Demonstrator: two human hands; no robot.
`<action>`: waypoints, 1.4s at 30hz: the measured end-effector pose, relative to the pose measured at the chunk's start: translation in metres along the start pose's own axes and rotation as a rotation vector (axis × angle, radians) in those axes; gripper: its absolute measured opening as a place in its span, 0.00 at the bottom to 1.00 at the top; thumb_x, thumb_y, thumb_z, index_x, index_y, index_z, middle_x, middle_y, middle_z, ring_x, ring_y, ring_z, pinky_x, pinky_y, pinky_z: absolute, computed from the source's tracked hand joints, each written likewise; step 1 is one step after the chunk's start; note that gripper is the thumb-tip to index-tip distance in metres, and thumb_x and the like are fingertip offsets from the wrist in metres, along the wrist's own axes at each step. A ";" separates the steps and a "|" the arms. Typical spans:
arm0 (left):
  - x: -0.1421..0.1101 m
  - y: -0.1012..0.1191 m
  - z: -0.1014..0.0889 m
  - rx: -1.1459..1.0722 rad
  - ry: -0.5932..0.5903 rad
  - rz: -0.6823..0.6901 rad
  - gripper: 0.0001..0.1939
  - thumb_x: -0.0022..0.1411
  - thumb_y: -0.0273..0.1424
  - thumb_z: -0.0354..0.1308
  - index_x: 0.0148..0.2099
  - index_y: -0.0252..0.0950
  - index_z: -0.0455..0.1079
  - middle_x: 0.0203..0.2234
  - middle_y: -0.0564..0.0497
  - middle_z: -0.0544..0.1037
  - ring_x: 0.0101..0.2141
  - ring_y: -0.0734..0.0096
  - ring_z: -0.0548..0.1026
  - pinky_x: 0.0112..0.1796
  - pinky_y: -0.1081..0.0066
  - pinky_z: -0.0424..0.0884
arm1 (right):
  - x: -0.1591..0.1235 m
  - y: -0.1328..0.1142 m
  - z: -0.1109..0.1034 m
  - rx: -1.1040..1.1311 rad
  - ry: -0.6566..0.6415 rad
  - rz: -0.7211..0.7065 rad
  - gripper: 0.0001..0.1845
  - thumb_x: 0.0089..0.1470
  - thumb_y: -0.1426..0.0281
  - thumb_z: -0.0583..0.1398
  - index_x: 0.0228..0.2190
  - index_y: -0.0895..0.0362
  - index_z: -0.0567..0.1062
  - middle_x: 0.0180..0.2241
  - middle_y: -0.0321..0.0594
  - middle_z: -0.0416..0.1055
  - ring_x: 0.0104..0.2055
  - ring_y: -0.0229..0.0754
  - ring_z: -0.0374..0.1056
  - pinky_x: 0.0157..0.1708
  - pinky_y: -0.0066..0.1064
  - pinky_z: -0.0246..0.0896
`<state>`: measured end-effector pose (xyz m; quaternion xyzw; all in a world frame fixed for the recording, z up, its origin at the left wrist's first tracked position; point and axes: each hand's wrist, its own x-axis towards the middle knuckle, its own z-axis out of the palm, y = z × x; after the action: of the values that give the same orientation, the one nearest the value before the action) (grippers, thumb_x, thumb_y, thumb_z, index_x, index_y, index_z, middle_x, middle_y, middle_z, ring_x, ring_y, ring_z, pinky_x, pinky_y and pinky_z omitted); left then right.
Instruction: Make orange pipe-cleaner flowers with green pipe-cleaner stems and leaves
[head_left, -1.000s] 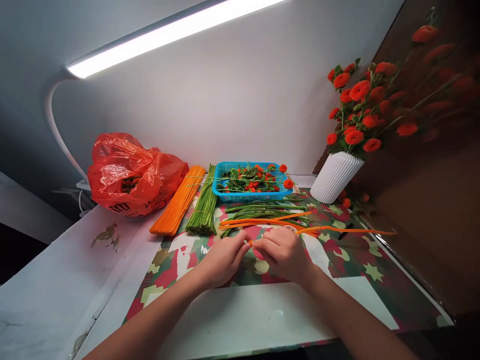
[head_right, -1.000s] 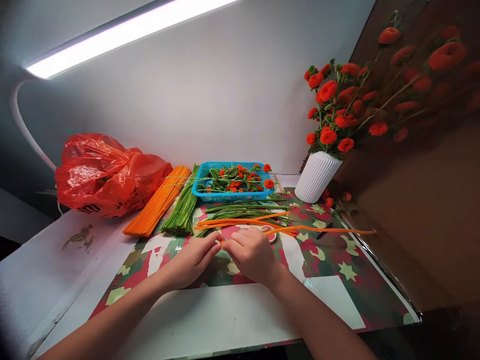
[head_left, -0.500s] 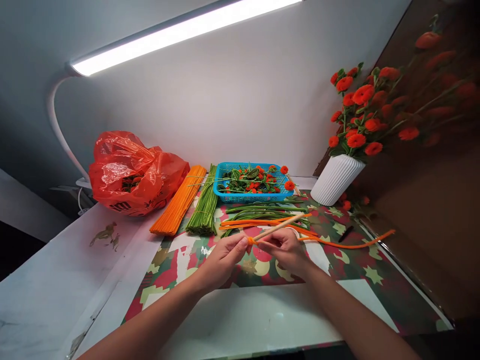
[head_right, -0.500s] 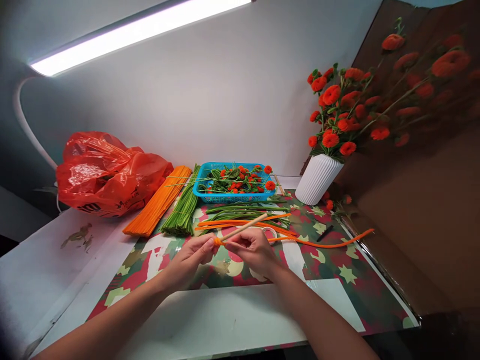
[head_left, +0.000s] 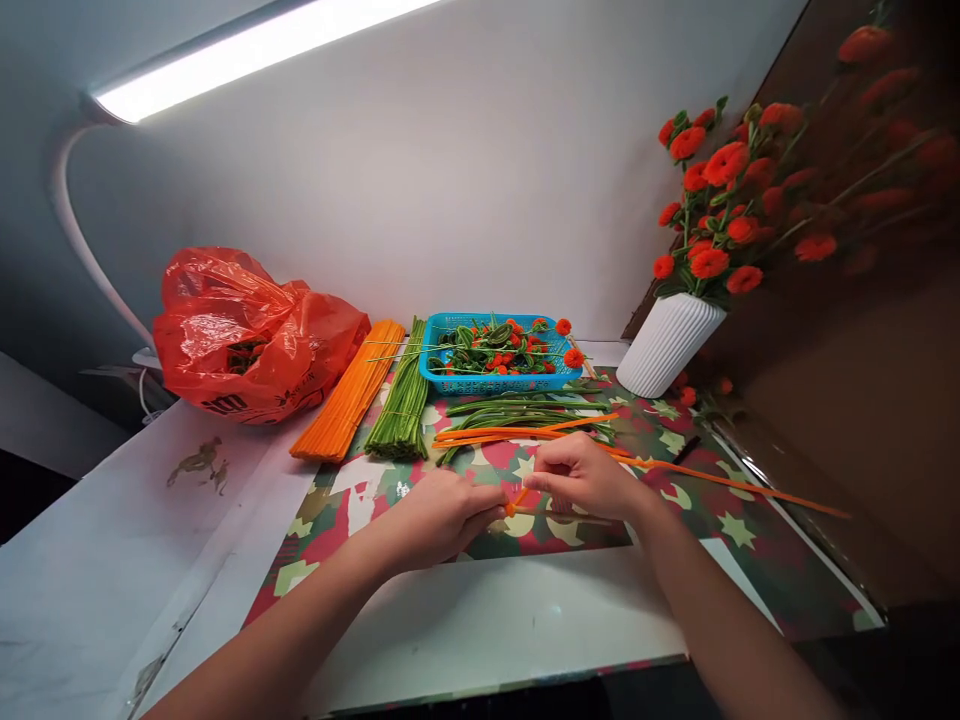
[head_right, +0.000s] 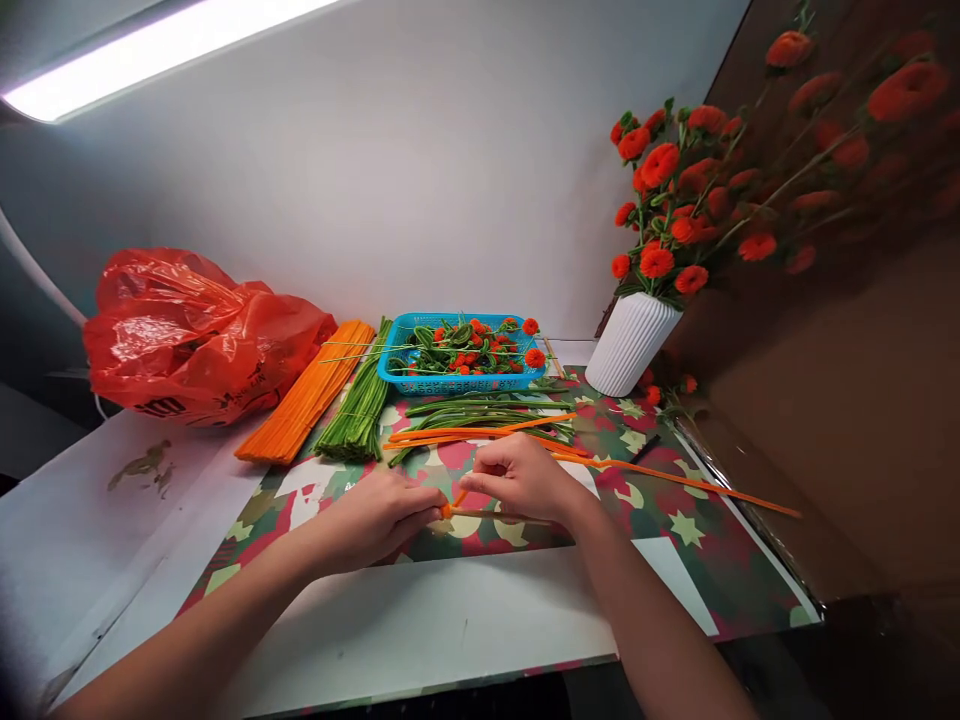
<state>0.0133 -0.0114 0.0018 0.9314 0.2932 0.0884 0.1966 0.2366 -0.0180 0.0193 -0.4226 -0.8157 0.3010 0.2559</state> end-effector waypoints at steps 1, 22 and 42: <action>0.001 0.000 0.002 0.092 0.025 -0.040 0.17 0.69 0.34 0.41 0.32 0.37 0.66 0.16 0.55 0.67 0.18 0.73 0.63 0.23 0.72 0.48 | 0.000 -0.002 0.003 -0.056 0.032 -0.022 0.22 0.59 0.61 0.56 0.17 0.58 0.62 0.16 0.31 0.57 0.20 0.32 0.51 0.22 0.25 0.45; -0.006 -0.006 -0.008 -0.394 -0.111 -0.086 0.20 0.68 0.37 0.43 0.30 0.35 0.70 0.16 0.55 0.69 0.20 0.75 0.65 0.27 0.75 0.58 | 0.003 0.005 0.011 0.067 -0.027 -0.006 0.23 0.56 0.60 0.58 0.15 0.60 0.69 0.15 0.32 0.60 0.20 0.32 0.53 0.21 0.25 0.46; -0.003 -0.012 -0.007 -0.434 -0.094 -0.174 0.20 0.67 0.40 0.44 0.30 0.35 0.70 0.20 0.53 0.71 0.22 0.73 0.66 0.27 0.75 0.59 | 0.005 0.011 0.013 -0.068 -0.005 -0.042 0.21 0.59 0.61 0.55 0.20 0.59 0.73 0.20 0.37 0.68 0.23 0.34 0.59 0.23 0.25 0.51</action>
<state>0.0029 -0.0023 0.0032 0.8417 0.3368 0.0887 0.4127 0.2313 -0.0118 0.0035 -0.4130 -0.8349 0.2687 0.2454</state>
